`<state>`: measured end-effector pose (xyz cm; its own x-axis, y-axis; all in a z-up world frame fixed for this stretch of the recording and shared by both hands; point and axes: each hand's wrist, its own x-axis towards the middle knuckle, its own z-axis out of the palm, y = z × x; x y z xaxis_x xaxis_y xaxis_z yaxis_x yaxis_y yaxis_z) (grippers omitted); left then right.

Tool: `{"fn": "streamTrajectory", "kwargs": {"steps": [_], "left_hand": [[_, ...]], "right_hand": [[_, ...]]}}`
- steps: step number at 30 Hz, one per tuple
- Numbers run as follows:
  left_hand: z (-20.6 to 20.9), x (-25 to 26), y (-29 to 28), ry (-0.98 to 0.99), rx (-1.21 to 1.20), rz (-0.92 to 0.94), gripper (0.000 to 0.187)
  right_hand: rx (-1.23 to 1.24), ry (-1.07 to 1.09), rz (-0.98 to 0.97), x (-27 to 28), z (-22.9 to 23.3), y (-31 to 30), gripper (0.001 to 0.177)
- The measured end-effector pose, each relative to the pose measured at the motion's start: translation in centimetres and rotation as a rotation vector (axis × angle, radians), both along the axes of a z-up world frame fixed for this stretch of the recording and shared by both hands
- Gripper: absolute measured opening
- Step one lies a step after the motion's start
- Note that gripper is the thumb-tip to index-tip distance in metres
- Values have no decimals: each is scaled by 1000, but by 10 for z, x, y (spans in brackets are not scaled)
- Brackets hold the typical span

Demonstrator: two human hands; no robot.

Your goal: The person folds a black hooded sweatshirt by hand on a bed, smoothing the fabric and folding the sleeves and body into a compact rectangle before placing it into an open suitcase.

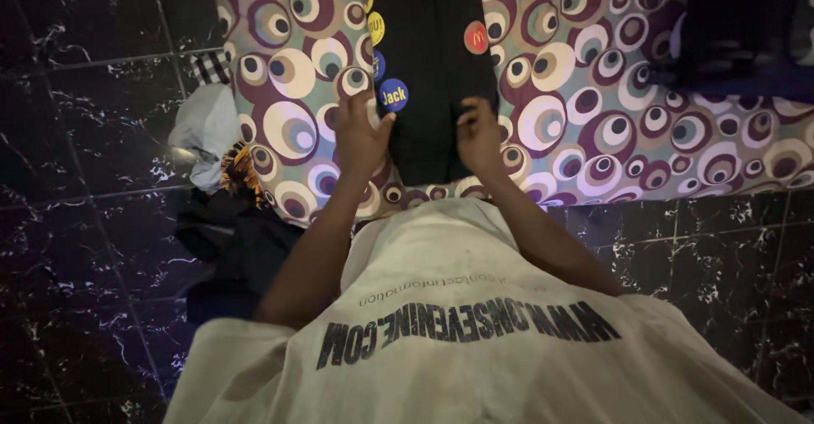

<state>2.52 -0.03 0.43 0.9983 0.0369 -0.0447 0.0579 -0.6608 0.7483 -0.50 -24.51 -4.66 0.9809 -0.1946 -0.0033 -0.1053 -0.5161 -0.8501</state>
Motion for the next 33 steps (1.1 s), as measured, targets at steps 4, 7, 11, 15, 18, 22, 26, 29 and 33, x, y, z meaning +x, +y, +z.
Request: {"fn": "streamTrajectory", "kwargs": {"steps": [4,7,11,15,18,22,26,29,33], "left_hand": [[-20,-2,-4,-104,249,-336,83],[-34,-21,-16,-15,343,-487,88],[-25,-26,-29,-64,308,-435,91],[-4,-30,-48,-105,256,-519,95],[-3,-35,-58,-64,342,-619,99],[-12,-41,-67,-74,465,-609,102],[-12,-58,-63,-40,440,-685,106],[-13,-65,-59,3,418,-699,107],[-17,-66,-67,-43,454,-684,107]], "right_hand": [[-211,-113,-3,-4,18,-9,41],[-402,-175,204,-11,10,-26,54],[-451,101,372,-32,-6,-46,66],[-524,187,374,-32,-19,-40,71],[-569,168,362,-24,-18,-32,74],[-594,145,457,-38,6,-23,85],[-642,282,597,-60,29,-15,100],[-652,234,602,-63,29,-19,101],[-559,248,466,-42,22,-15,77]]}}
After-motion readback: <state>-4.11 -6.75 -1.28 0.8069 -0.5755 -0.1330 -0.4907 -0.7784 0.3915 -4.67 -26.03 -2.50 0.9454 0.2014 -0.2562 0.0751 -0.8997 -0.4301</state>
